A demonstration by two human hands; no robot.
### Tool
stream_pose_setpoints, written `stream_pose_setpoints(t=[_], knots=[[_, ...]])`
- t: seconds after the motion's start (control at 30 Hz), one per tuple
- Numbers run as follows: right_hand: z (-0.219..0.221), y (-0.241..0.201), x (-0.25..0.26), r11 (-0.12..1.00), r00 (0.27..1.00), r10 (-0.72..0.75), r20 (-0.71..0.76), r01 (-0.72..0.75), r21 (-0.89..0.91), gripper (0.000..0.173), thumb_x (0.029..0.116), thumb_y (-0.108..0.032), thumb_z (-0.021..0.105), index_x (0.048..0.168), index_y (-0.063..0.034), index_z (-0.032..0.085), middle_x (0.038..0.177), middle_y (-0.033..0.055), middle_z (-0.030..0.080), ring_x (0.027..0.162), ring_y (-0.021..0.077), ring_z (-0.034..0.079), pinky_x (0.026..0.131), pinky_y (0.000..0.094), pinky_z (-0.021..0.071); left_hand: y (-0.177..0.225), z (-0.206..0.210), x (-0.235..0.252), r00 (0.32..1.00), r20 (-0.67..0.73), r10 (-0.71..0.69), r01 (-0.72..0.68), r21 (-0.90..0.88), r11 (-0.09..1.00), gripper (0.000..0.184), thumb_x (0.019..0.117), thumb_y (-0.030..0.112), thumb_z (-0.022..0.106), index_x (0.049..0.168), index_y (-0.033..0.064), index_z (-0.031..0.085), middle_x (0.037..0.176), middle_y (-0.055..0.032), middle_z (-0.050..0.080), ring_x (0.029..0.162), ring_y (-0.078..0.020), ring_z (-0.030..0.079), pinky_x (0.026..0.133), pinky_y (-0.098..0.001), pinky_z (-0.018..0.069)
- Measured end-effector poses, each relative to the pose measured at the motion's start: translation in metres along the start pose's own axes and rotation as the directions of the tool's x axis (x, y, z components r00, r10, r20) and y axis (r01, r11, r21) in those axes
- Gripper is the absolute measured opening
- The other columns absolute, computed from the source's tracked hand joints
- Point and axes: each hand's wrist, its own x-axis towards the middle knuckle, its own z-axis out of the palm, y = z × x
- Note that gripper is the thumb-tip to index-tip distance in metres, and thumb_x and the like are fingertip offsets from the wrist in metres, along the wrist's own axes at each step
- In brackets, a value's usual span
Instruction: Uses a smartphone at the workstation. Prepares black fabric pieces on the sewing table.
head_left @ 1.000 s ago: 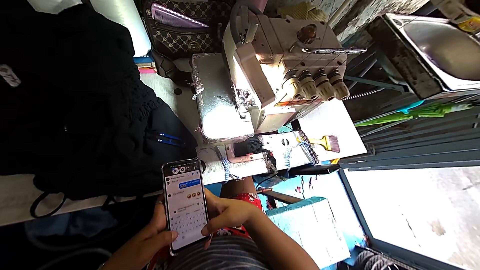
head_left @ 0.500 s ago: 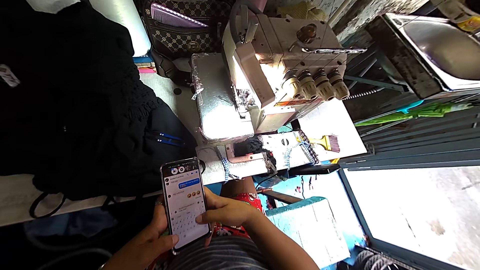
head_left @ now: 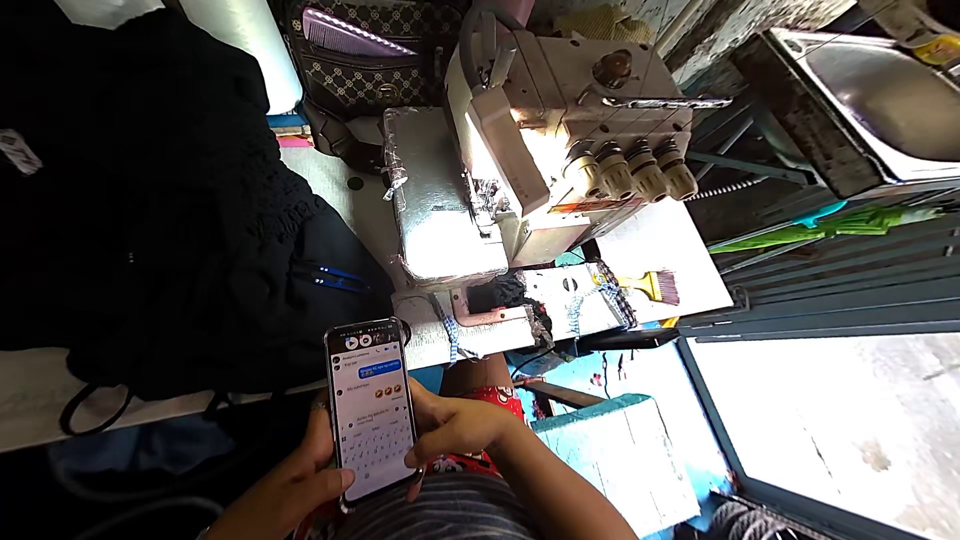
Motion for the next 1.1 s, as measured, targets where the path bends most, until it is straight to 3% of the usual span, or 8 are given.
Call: stream_pose_setpoints(t=[0.43,0.53,0.7,0.9,1.1], knots=[[-0.0001,0.0013,0.0009,1.0,1.0,-0.013,0.021,0.013,0.018,0.079,0.0896,0.008,0.048,0.153,-0.0128,0.006,0.142,0.0048,0.052,0.122,0.0176,0.064,0.079,0.0366,0.0634,0.0001,0.0001,0.0001,1.0,0.018,0.007,-0.007,-0.022,1.0,0.077,0.0986,0.01,0.058,0.157,0.0277,0.01,0.152,0.0085,0.05,0.134,-0.0108,0.055,0.112,-0.032,0.0477],[0.0001,0.001,0.0007,0.999,1.0,-0.007,0.024,0.006,0.034,0.079,0.0896,0.009,0.048,0.153,-0.0128,0.007,0.141,0.0049,0.053,0.121,0.0177,0.064,0.079,0.0364,0.0634,0.0023,0.0041,0.0007,1.0,-0.022,-0.001,0.001,-0.007,1.0,0.07,0.0996,0.006,0.054,0.154,0.0267,0.015,0.148,0.0093,0.054,0.132,-0.0092,0.057,0.112,-0.0305,0.0481],[-0.0005,0.0025,0.0007,0.999,0.999,-0.014,0.035,0.013,0.04,0.08,0.0893,0.008,0.05,0.153,-0.0134,0.007,0.142,0.0052,0.052,0.123,0.0185,0.063,0.08,0.037,0.0635,0.001,0.0004,-0.002,1.0,0.011,-0.009,0.009,-0.024,1.0,0.08,0.0974,0.012,0.062,0.157,0.0259,0.009,0.151,0.0079,0.052,0.133,-0.0111,0.056,0.112,-0.0326,0.0481],[-0.0001,0.0024,0.001,1.0,0.999,-0.025,0.032,0.025,0.004,0.078,0.0895,0.007,0.051,0.152,-0.0121,0.008,0.141,0.0055,0.053,0.121,0.0181,0.064,0.078,0.0358,0.0633,0.0005,0.0005,-0.0028,1.0,0.02,-0.006,0.006,-0.013,1.0,0.079,0.0971,0.011,0.061,0.156,0.0293,0.011,0.151,0.0103,0.051,0.134,-0.0097,0.055,0.112,-0.0315,0.0474],[0.0032,-0.0007,0.0027,0.999,0.999,-0.026,-0.024,0.025,-0.044,0.071,0.0936,0.007,0.051,0.151,-0.0111,0.013,0.135,0.0053,0.057,0.114,0.0152,0.067,0.075,0.0321,0.063,0.0029,0.0033,-0.0029,1.0,-0.002,-0.009,0.009,0.022,1.0,0.079,0.0952,0.008,0.061,0.154,0.0263,0.011,0.151,0.012,0.05,0.133,-0.0073,0.055,0.111,-0.0299,0.0485]])
